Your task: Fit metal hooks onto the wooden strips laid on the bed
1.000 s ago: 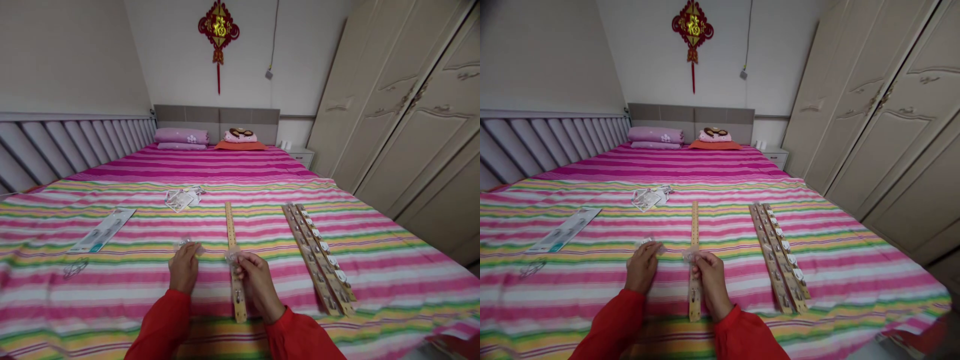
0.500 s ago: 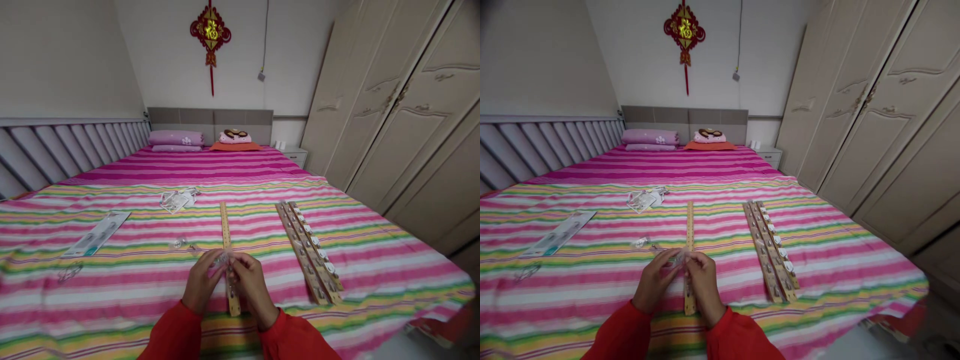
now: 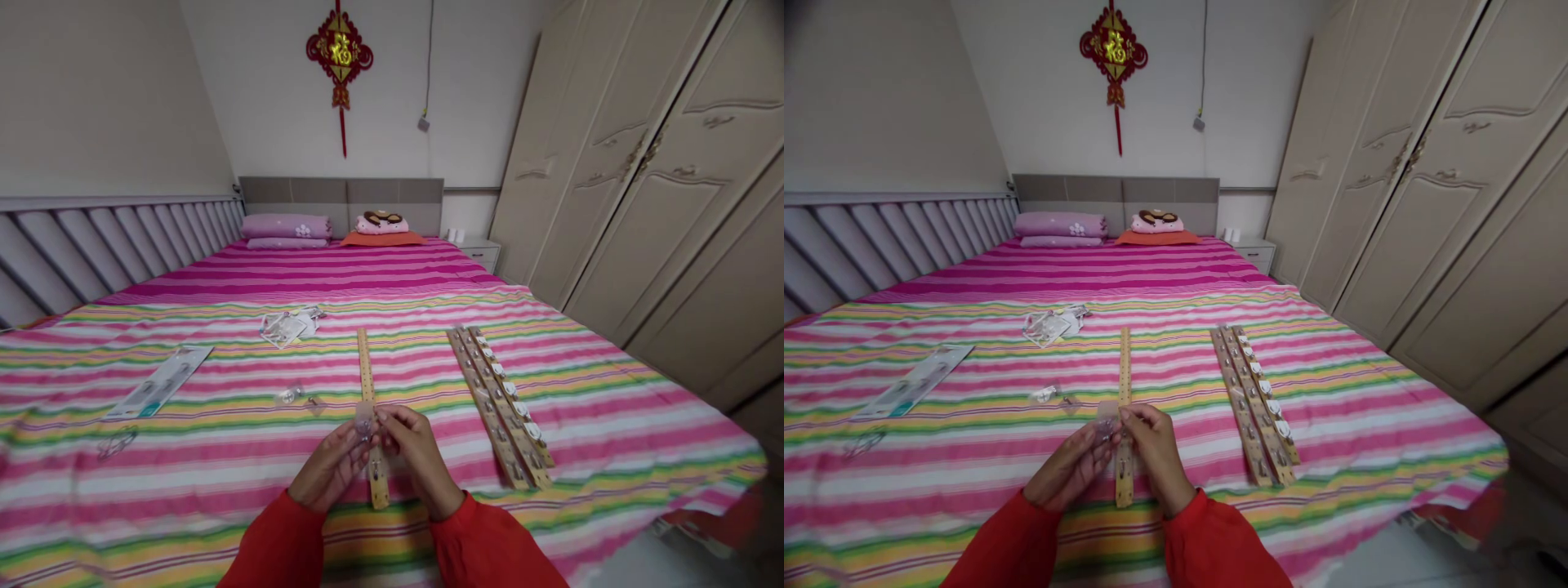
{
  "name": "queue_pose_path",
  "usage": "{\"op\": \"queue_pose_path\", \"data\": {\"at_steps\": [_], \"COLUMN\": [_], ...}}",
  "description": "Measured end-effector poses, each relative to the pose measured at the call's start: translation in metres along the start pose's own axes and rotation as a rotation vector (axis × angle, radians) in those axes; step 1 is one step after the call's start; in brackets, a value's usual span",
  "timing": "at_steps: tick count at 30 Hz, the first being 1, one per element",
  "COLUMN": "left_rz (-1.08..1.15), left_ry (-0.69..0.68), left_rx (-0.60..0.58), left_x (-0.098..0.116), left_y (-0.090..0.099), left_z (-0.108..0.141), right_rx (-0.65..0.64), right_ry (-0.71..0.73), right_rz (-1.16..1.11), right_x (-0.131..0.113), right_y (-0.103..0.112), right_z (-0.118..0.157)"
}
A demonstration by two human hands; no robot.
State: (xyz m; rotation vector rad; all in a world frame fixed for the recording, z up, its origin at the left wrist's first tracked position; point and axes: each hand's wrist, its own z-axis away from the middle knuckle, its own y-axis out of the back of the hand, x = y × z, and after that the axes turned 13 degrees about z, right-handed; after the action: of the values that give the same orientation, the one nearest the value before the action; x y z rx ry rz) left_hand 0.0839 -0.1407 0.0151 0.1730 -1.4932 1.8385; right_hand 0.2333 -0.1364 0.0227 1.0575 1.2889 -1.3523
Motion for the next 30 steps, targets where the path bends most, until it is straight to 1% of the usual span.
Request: {"op": "queue_pose_path", "data": {"at_steps": [4, 8, 10, 13, 15, 16, 18, 21, 24, 27, 30], "left_rz": [-0.024, -0.151, -0.273, -0.491, -0.586, -0.606, -0.601, -0.546, -0.51, -0.568, -0.651], "left_ry": [0.039, 0.028, -0.035, -0.228, -0.345, -0.377, -0.392, -0.382, -0.406, -0.44, -0.489], "left_rx": [-0.003, 0.024, 0.034, 0.068, 0.104, 0.122, 0.148, 0.184, 0.214, 0.222, 0.212], "left_x": [-0.007, -0.004, 0.003, 0.017, 0.026, 0.029, 0.033, 0.03, 0.022, 0.016, 0.012], "left_y": [0.002, 0.003, -0.001, -0.009, -0.015, -0.017, -0.019, -0.012, 0.001, 0.014, 0.024], "left_z": [-0.004, -0.01, -0.016, -0.03, -0.04, -0.046, -0.055, -0.068, -0.079, -0.088, -0.097], "right_rx": [-0.016, -0.011, -0.005, 0.012, 0.021, 0.024, 0.031, 0.044, 0.052, 0.052, 0.063], "right_ry": [-0.024, -0.022, 0.004, 0.017, 0.009, 0.009, 0.011, 0.027, 0.029, 0.001, 0.005], "right_rz": [-0.001, -0.013, -0.001, 0.037, 0.052, 0.056, 0.058, 0.066, 0.063, 0.064, 0.078], "right_x": [0.004, 0.007, 0.006, 0.003, 0.002, 0.002, 0.006, 0.016, 0.03, 0.044, 0.053], "right_y": [0.001, 0.004, 0.005, 0.005, 0.004, 0.003, 0.002, 0.003, 0.005, 0.007, 0.008], "right_z": [-0.002, -0.012, -0.021, -0.037, -0.049, -0.054, -0.064, -0.077, -0.086, -0.092, -0.096]}}
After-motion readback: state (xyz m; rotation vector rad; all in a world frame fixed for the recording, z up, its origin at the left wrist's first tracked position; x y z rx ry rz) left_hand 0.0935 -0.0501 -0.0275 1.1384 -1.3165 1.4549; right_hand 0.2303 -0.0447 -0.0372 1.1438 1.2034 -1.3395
